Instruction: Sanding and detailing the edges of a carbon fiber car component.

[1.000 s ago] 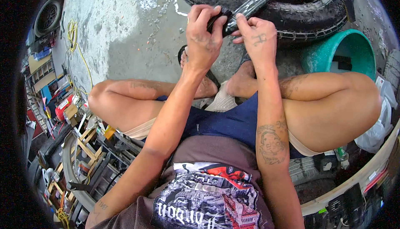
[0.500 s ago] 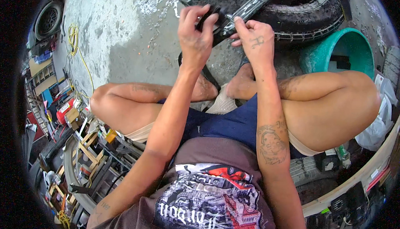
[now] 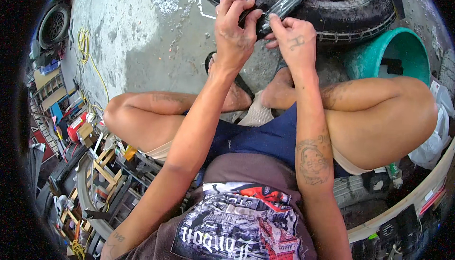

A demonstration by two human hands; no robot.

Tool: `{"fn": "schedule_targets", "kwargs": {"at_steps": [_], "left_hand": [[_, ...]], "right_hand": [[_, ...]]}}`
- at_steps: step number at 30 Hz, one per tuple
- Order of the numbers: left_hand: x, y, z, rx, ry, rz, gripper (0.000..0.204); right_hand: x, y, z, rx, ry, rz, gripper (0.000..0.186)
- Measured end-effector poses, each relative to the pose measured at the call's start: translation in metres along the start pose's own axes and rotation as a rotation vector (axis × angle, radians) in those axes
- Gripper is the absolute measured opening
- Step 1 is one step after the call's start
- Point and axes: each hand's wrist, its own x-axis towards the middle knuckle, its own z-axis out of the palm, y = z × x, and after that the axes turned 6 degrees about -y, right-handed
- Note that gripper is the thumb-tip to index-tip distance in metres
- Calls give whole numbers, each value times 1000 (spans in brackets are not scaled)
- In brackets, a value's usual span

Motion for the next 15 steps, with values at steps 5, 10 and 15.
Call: {"fn": "schedule_targets", "kwargs": {"at_steps": [5,10,15], "left_hand": [[-1,-1,1,-108,26,-66,19],[4,-7,-6,-73,120,17,20],[-11,-2,-13,-92,173,7,21]], "right_hand": [[0,1,-2,-67,-6,-22,41],[-1,-1,-1,-34,-15,-31,44],[-1,0,-2,-79,-10,-7,43]]}}
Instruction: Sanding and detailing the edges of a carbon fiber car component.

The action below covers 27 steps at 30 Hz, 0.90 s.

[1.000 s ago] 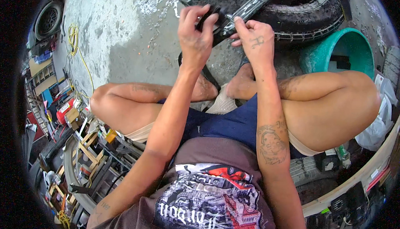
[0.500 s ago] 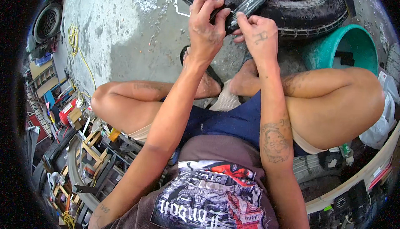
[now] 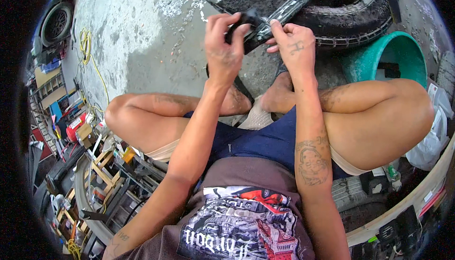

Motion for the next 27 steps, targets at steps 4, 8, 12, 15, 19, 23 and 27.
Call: {"fn": "schedule_targets", "kwargs": {"at_steps": [4,8,12,15,19,23,27], "left_hand": [[5,3,12,37,-156,-29,21],[5,-3,8,52,-162,6,20],[-1,-8,8,65,-177,37,21],[0,-7,13,7,-90,74,21],[17,0,18,57,-116,24,22],[20,5,10,-52,26,-98,22],[6,5,5,1,-74,-44,19]], "right_hand": [[0,1,1,41,7,-10,42],[1,0,1,6,7,14,42],[-1,-1,1,47,11,-5,45],[-1,0,1,16,21,-31,45],[2,0,1,57,11,-23,44],[1,1,0,27,10,-31,43],[0,1,0,18,14,-16,44]]}}
